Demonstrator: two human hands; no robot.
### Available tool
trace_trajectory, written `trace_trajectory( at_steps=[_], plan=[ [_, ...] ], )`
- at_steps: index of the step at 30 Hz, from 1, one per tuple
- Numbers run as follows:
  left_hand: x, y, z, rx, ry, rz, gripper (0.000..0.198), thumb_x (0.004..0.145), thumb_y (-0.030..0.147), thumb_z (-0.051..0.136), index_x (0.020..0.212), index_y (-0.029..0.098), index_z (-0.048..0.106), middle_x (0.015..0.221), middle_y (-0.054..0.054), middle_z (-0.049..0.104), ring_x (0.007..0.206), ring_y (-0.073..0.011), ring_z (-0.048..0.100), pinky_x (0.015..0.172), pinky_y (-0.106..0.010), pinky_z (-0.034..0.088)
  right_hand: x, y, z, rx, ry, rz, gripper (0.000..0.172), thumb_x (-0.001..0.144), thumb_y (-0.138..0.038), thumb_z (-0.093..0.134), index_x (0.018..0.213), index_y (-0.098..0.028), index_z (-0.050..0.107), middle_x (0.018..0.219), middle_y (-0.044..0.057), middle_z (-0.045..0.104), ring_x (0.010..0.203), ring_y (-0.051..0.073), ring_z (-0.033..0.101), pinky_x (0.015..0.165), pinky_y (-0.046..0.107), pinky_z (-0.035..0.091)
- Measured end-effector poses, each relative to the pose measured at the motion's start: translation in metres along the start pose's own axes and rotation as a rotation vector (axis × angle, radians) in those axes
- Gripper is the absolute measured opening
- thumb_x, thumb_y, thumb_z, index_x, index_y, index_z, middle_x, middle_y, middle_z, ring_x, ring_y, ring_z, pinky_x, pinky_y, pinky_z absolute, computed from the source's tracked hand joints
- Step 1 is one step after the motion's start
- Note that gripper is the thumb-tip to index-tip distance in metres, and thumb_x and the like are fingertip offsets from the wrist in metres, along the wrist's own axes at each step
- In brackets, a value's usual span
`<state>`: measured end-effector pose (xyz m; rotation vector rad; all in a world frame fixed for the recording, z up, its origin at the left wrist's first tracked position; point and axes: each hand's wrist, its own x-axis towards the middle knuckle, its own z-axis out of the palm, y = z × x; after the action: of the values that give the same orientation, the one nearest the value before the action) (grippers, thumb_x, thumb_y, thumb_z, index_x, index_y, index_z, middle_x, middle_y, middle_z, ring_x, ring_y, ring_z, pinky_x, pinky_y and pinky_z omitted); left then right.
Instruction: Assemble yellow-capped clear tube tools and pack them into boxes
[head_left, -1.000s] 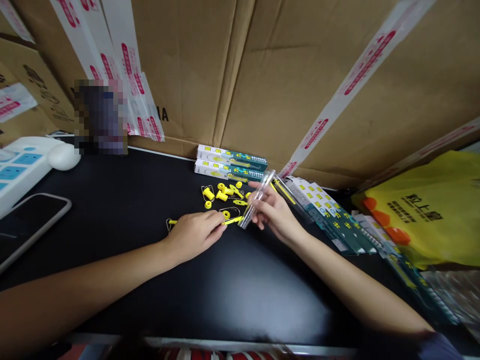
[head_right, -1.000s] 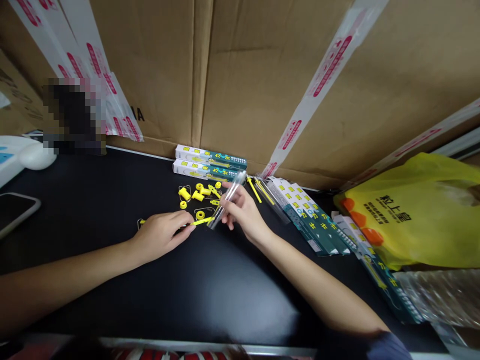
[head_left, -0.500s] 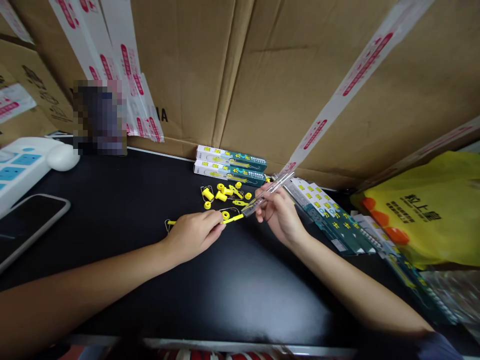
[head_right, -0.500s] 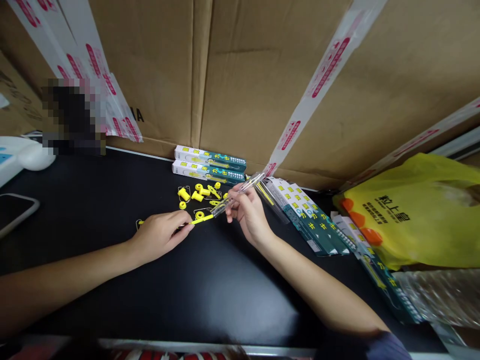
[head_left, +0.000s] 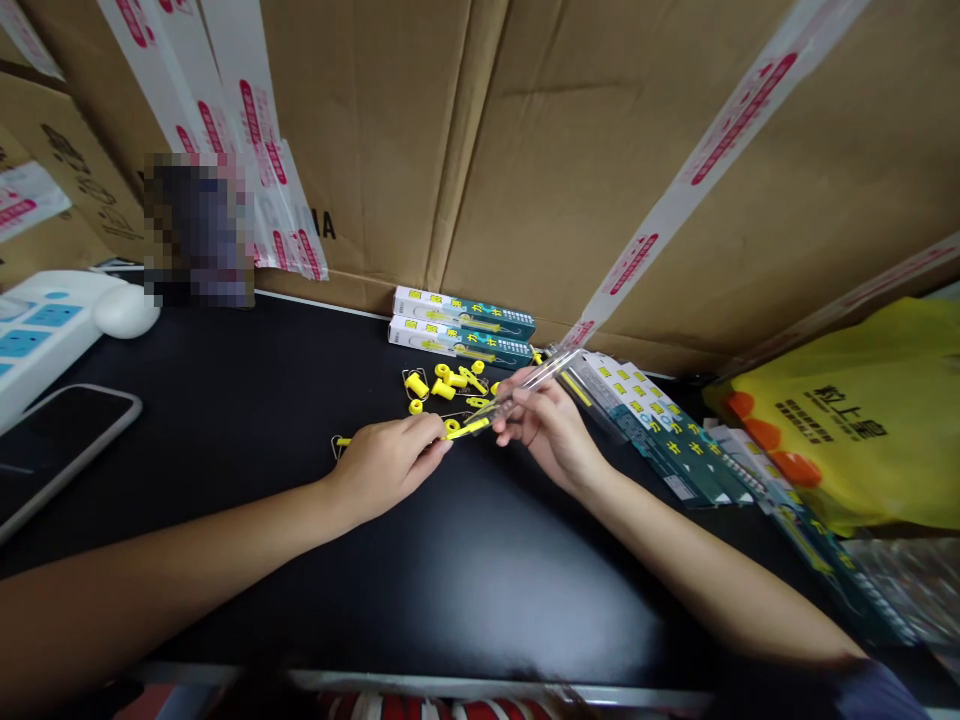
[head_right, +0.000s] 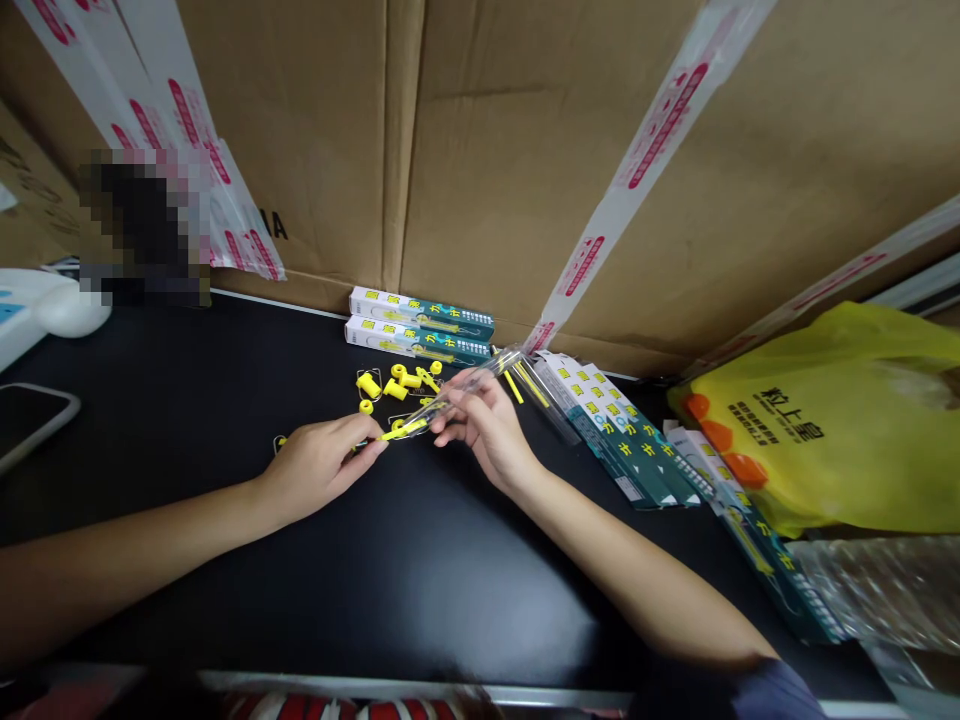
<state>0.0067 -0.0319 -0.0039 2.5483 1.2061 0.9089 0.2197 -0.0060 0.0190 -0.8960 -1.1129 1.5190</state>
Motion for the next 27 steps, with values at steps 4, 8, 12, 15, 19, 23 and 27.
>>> trace_trajectory(
  at_steps=[4, 8, 12, 15, 19, 23, 27],
  plan=[
    [-0.001, 0.001, 0.0, -0.081, 0.011, -0.06, 0.005, 0.089, 0.025, 0.047, 0.09, 0.019, 0.047, 0.075, 0.002, 0.062, 0.061, -0.0132, 0.061, 0.054, -0.023, 0.041, -0.009, 0.003, 0.009, -0.02, -0.19, 0.105, 0.02, 0.079, -0.027, 0.067, 0.092, -0.019, 0.054, 0.081, 0.0, 0.064, 0.07, 0.015, 0.069, 0.054, 0.024, 0.058],
    [-0.003, -0.001, 0.002, -0.164, 0.034, -0.003, 0.028, 0.079, 0.016, 0.05, 0.106, 0.019, 0.04, 0.093, -0.004, 0.059, 0.078, -0.0173, 0.063, 0.065, -0.028, 0.05, -0.012, 0.007, 0.013, -0.047, -0.237, 0.091, 0.018, 0.08, -0.027, 0.068, 0.09, -0.018, 0.057, 0.077, 0.0, 0.065, 0.07, 0.015, 0.069, 0.057, 0.025, 0.059],
    [-0.002, -0.002, 0.004, -0.249, 0.095, 0.138, 0.052, 0.069, -0.001, 0.041, 0.117, 0.019, 0.036, 0.119, -0.012, 0.047, 0.11, -0.0222, 0.054, 0.083, -0.035, 0.052, -0.012, 0.01, 0.01, -0.08, -0.292, 0.046, 0.019, 0.081, -0.027, 0.067, 0.096, -0.019, 0.059, 0.086, 0.002, 0.067, 0.074, 0.015, 0.069, 0.061, 0.027, 0.06],
    [-0.002, -0.002, 0.004, -0.268, 0.141, 0.172, 0.054, 0.073, -0.006, 0.038, 0.12, 0.02, 0.037, 0.124, -0.012, 0.042, 0.122, -0.0225, 0.046, 0.095, -0.039, 0.049, -0.014, 0.011, 0.009, -0.172, -0.383, -0.017, 0.024, 0.082, -0.026, 0.066, 0.103, -0.018, 0.061, 0.093, 0.004, 0.067, 0.082, 0.016, 0.068, 0.065, 0.028, 0.06],
    [-0.002, 0.0, 0.004, -0.258, 0.098, 0.216, 0.057, 0.081, -0.004, 0.041, 0.13, 0.023, 0.033, 0.134, -0.011, 0.039, 0.129, -0.0211, 0.04, 0.105, -0.042, 0.042, -0.017, 0.011, 0.011, -0.25, -0.423, -0.059, 0.025, 0.082, -0.026, 0.066, 0.105, -0.019, 0.061, 0.097, 0.004, 0.066, 0.085, 0.015, 0.066, 0.066, 0.028, 0.06],
    [-0.001, 0.0, 0.004, -0.241, 0.063, 0.218, 0.053, 0.089, 0.001, 0.038, 0.135, 0.025, 0.03, 0.137, -0.009, 0.041, 0.13, -0.0182, 0.04, 0.106, -0.038, 0.041, -0.015, 0.011, 0.009, -0.249, -0.383, -0.027, 0.023, 0.083, -0.031, 0.064, 0.103, -0.019, 0.062, 0.089, 0.004, 0.066, 0.081, 0.015, 0.066, 0.063, 0.027, 0.059],
    [0.001, -0.004, 0.002, -0.171, 0.052, 0.105, 0.037, 0.092, 0.017, 0.046, 0.128, 0.022, 0.041, 0.119, -0.007, 0.059, 0.108, -0.0185, 0.059, 0.092, -0.036, 0.049, -0.01, 0.012, 0.003, -0.172, -0.357, 0.021, 0.022, 0.085, -0.035, 0.061, 0.097, -0.017, 0.064, 0.084, 0.004, 0.067, 0.072, 0.015, 0.067, 0.059, 0.027, 0.058]
  ],
)
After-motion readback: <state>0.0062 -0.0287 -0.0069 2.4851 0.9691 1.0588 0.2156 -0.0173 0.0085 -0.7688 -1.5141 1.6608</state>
